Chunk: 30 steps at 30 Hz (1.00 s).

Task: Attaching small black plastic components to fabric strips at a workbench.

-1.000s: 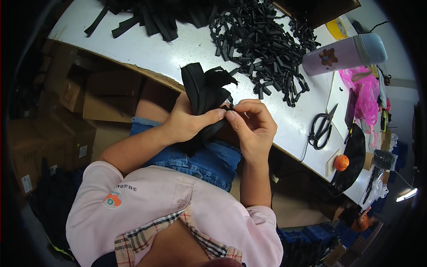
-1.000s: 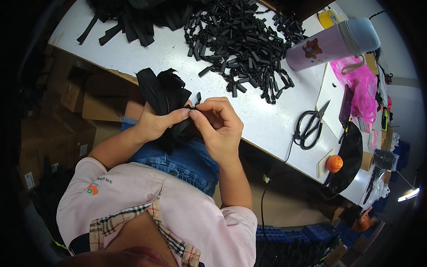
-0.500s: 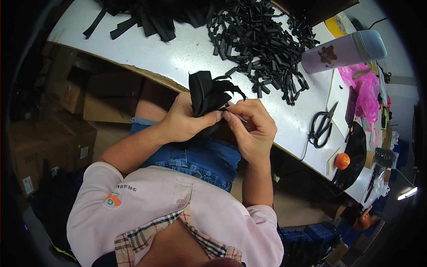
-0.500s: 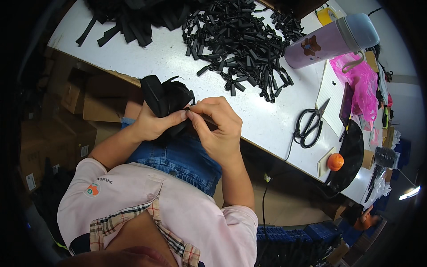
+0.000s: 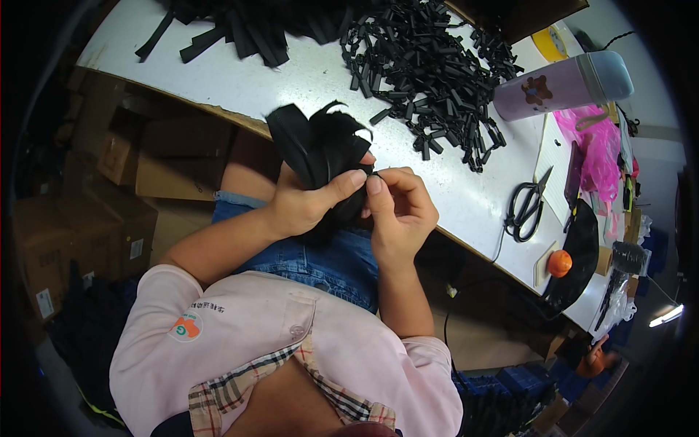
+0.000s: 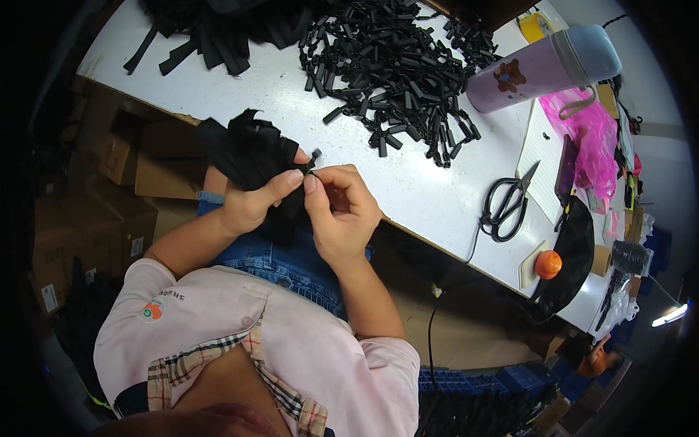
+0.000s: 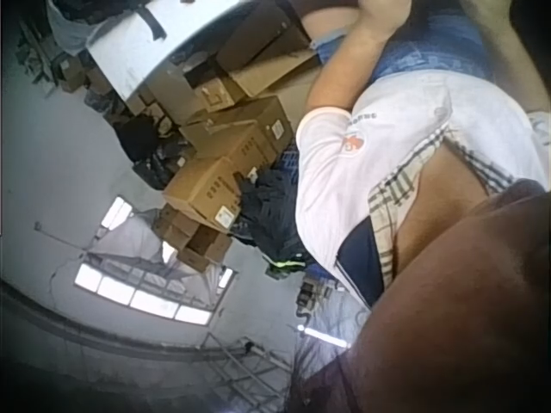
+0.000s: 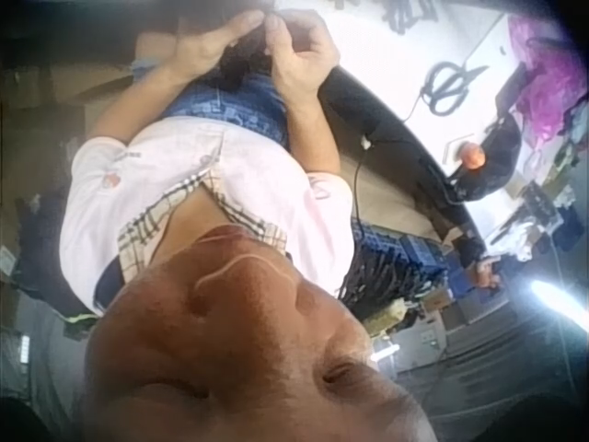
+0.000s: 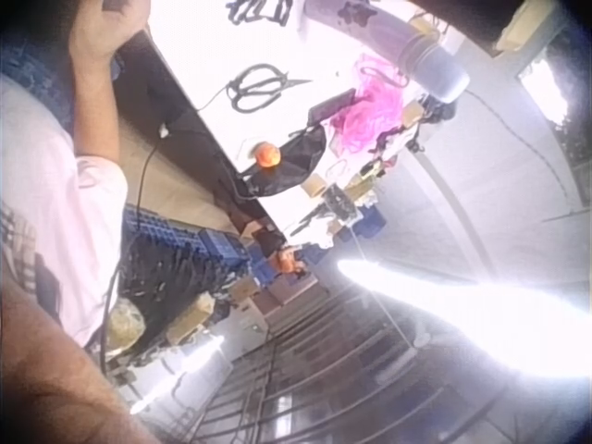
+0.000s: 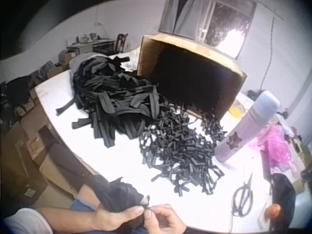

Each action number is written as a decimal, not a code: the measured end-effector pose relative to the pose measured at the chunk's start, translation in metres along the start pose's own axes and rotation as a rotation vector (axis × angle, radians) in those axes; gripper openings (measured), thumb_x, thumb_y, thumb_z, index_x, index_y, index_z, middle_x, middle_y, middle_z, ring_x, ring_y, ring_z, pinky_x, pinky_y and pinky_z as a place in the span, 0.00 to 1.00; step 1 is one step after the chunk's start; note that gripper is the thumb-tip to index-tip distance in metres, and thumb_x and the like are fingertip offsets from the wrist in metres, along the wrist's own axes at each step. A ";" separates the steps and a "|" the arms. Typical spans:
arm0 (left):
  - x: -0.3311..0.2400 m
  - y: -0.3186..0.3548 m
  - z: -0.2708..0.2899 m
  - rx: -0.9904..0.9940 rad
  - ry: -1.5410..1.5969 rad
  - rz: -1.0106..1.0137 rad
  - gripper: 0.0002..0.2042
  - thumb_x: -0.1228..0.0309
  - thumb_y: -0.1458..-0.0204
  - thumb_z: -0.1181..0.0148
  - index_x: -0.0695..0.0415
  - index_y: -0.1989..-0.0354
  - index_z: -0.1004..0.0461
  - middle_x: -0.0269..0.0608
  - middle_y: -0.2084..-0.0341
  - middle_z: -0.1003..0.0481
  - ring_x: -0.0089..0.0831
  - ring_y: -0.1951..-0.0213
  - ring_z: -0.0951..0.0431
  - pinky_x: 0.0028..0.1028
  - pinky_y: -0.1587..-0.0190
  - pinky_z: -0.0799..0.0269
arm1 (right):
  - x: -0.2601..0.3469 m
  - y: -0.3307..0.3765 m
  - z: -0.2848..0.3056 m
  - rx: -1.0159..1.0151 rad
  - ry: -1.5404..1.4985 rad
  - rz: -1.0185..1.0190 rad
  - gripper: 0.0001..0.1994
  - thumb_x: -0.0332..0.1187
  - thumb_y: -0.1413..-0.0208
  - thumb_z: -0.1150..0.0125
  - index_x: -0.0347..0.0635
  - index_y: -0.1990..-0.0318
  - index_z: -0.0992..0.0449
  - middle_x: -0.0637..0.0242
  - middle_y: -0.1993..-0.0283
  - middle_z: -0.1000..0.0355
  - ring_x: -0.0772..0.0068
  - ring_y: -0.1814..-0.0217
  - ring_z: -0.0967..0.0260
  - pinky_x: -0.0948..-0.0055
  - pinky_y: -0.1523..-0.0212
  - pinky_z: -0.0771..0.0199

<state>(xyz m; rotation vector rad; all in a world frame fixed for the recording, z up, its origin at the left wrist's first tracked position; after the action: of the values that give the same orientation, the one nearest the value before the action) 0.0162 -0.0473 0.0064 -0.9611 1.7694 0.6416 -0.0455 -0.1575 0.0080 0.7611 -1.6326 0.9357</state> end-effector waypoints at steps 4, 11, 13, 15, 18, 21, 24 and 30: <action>-0.002 -0.002 0.004 0.086 0.009 0.213 0.12 0.78 0.57 0.44 0.63 0.61 0.32 0.36 0.70 0.29 0.20 0.67 0.30 0.18 0.66 0.33 | -0.007 -0.005 0.003 0.141 -0.424 -0.310 0.03 0.21 0.54 0.45 0.32 0.71 0.32 0.68 0.77 0.36 0.87 0.83 0.44 0.88 0.85 0.45; -0.003 -0.004 0.002 0.125 -0.014 0.095 0.12 0.78 0.57 0.45 0.64 0.61 0.31 0.38 0.68 0.28 0.21 0.64 0.29 0.19 0.61 0.34 | -0.009 -0.006 0.008 0.236 -0.468 -0.573 0.02 0.22 0.54 0.45 0.33 0.73 0.32 0.71 0.79 0.37 0.88 0.83 0.46 0.89 0.85 0.48; -0.001 -0.004 0.002 0.094 0.023 0.080 0.11 0.78 0.56 0.45 0.64 0.62 0.31 0.38 0.68 0.28 0.21 0.64 0.29 0.20 0.60 0.33 | -0.010 -0.001 0.004 0.144 -0.308 -0.420 0.03 0.23 0.54 0.45 0.33 0.73 0.32 0.72 0.78 0.37 0.89 0.81 0.46 0.89 0.83 0.47; -0.001 -0.004 0.001 0.086 -0.047 0.042 0.11 0.78 0.56 0.46 0.64 0.62 0.31 0.39 0.67 0.28 0.22 0.63 0.29 0.21 0.60 0.33 | -0.004 0.003 0.002 0.052 -0.088 -0.177 0.03 0.24 0.51 0.46 0.33 0.71 0.32 0.73 0.76 0.38 0.89 0.78 0.45 0.91 0.79 0.46; -0.002 -0.001 0.000 0.077 -0.117 -0.020 0.10 0.78 0.55 0.46 0.64 0.62 0.30 0.38 0.68 0.28 0.21 0.65 0.29 0.20 0.62 0.33 | -0.004 0.005 0.000 0.126 -0.022 -0.075 0.03 0.25 0.50 0.48 0.34 0.69 0.33 0.74 0.76 0.39 0.89 0.79 0.45 0.90 0.79 0.47; -0.003 -0.002 0.001 0.119 -0.156 -0.044 0.10 0.77 0.56 0.44 0.64 0.63 0.30 0.36 0.70 0.28 0.20 0.67 0.30 0.19 0.65 0.33 | -0.009 0.006 0.002 0.184 -0.178 -0.228 0.04 0.27 0.49 0.49 0.34 0.69 0.33 0.74 0.78 0.40 0.89 0.80 0.47 0.90 0.81 0.48; -0.005 -0.003 0.004 0.169 -0.226 -0.021 0.10 0.75 0.56 0.43 0.64 0.64 0.29 0.35 0.72 0.28 0.20 0.69 0.30 0.18 0.67 0.34 | -0.010 0.008 0.002 0.197 -0.270 -0.311 0.06 0.29 0.48 0.49 0.34 0.68 0.33 0.75 0.79 0.40 0.89 0.82 0.48 0.90 0.83 0.49; -0.007 -0.006 0.005 0.153 -0.018 0.170 0.09 0.71 0.55 0.42 0.62 0.66 0.29 0.35 0.74 0.30 0.16 0.78 0.33 0.14 0.80 0.38 | 0.000 0.004 0.001 0.119 0.171 0.244 0.05 0.25 0.50 0.47 0.34 0.67 0.32 0.75 0.80 0.39 0.90 0.83 0.48 0.89 0.83 0.47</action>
<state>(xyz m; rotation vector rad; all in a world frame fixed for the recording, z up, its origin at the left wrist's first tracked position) 0.0254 -0.0448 0.0113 -0.7036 1.8682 0.6091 -0.0498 -0.1565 0.0071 0.5520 -1.5514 1.2465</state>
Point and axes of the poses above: each hand's wrist, its own y-axis away from the middle knuckle, its own z-axis out of the back of the hand, x = y × z, the point moved 4 cm from there along -y, towards the middle knuckle
